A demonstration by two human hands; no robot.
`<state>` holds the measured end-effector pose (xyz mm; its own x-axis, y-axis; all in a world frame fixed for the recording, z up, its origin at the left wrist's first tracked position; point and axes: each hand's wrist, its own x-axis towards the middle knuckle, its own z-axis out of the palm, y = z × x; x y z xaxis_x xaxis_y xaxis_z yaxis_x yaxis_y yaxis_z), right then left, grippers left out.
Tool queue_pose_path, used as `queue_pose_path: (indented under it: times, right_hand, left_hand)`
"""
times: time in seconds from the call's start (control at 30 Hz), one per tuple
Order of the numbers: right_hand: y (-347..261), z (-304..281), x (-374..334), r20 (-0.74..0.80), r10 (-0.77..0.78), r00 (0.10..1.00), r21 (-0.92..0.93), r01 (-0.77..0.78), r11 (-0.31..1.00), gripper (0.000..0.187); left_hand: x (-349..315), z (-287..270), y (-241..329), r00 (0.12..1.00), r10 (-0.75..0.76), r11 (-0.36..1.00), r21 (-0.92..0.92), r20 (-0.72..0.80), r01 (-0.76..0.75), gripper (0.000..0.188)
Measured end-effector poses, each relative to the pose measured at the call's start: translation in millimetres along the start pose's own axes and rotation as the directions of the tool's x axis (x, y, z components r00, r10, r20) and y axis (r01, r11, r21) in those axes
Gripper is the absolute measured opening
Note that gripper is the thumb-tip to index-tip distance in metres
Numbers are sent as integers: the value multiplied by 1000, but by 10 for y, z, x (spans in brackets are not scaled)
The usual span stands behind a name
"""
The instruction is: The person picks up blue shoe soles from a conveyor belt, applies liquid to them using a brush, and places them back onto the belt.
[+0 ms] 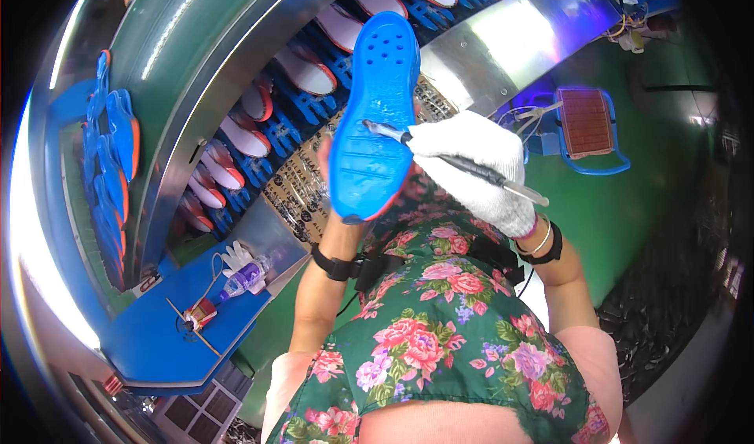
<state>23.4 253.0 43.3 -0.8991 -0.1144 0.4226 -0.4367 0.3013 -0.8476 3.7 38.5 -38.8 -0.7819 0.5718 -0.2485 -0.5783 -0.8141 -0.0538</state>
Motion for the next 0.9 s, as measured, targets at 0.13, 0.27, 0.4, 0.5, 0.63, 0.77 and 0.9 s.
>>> queue_pose_path:
  times: [0.13, 0.27, 0.4, 0.5, 0.63, 0.77, 0.9]
  right_hand:
    - [-10, -29, 50, 2, -147, 989, -107, 147, 983, 21]
    - [-39, -78, 105, 50, -211, 976, -123, 216, 969, 26]
    - [-52, -96, 274, 38, -313, 949, -174, 315, 933, 32]
    - [-41, -49, 426, 14, -347, 938, -169, 344, 924, 34]
    - [84, 67, 413, -69, -371, 926, -214, 349, 912, 33]
    - [33, 195, 283, -27, -384, 923, -156, 375, 914, 29]
    - [66, 145, 268, -38, -194, 980, 143, 198, 970, 28]
  left_hand:
    - [114, -102, -137, 990, 43, 951, 299, 135, -82, 122]
    - [155, 15, -261, 984, 95, 903, 403, 154, -150, 114]
    - [28, -134, -227, 983, 150, 897, 434, -109, -89, 102]
    - [-29, -527, -194, 998, 21, 993, -118, 58, -14, 97]
    - [-107, -448, -223, 994, -64, 982, 182, 92, 47, 93]
    - [-142, -384, -224, 981, 69, 850, 526, -182, 38, 93]
    - [-85, -507, -159, 993, 28, 999, 12, 117, -29, 87]
